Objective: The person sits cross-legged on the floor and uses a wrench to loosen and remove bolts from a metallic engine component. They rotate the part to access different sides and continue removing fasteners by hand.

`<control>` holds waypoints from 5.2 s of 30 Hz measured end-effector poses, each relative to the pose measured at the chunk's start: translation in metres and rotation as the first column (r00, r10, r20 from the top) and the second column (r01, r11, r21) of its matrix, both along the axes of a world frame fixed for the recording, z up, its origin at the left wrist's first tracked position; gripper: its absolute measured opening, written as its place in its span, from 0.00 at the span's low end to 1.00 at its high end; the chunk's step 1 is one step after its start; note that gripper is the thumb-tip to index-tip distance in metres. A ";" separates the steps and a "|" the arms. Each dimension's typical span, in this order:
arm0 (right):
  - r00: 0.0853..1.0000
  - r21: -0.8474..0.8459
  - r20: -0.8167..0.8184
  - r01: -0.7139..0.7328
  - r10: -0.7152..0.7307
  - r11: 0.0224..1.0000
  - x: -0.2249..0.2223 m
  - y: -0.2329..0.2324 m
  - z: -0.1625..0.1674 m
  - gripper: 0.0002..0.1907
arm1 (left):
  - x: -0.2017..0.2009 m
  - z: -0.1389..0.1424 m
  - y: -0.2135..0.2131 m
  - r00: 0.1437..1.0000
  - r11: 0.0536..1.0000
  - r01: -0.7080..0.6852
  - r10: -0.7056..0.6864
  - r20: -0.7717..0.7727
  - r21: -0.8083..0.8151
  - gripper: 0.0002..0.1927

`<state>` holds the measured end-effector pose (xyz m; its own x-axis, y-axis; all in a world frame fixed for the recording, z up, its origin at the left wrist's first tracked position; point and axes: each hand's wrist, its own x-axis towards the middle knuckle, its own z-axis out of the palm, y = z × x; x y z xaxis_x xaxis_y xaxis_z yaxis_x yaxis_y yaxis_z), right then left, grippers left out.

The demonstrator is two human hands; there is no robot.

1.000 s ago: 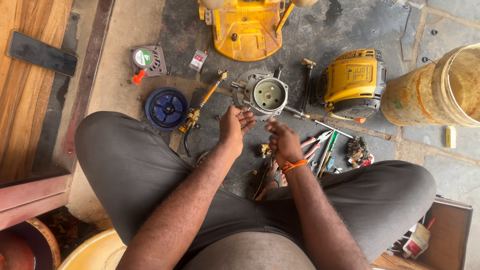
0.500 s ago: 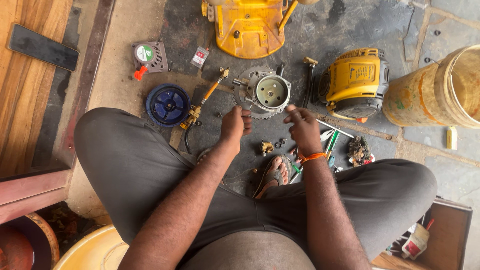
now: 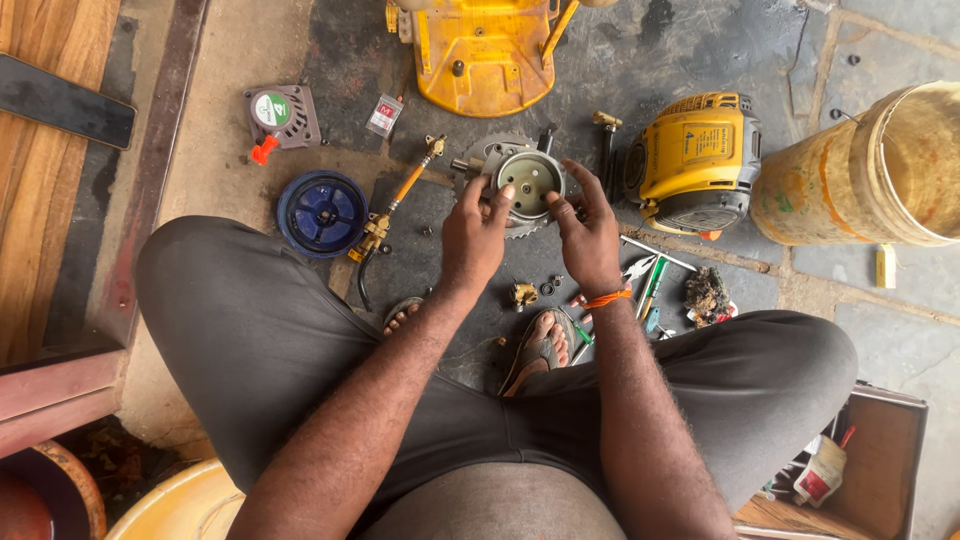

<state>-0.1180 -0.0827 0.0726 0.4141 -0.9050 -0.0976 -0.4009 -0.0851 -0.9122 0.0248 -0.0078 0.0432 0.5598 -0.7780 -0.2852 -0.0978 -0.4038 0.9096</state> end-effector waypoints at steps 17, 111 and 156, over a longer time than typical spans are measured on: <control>0.993 0.038 -0.021 -0.117 0.118 0.992 -0.012 0.022 -0.006 0.14 | 0.062 0.008 -0.042 0.913 0.937 0.242 -0.132 0.387 -0.251 0.19; 0.844 0.781 0.452 -0.219 -0.288 0.585 0.043 0.073 0.000 0.20 | 0.066 0.033 -0.026 0.821 0.927 0.284 -0.367 0.436 0.246 0.25; 0.982 -0.017 0.133 0.140 -0.137 0.990 0.025 0.021 -0.055 0.11 | 0.069 0.034 -0.020 0.839 0.924 0.303 -0.375 0.395 0.234 0.31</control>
<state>-0.0933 -0.0620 0.0173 0.2921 -0.9560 -0.0262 -0.2872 -0.0616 -0.9559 0.0936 -0.0281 0.0770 0.3630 -0.9067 -0.2146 -0.6162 -0.4063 0.6747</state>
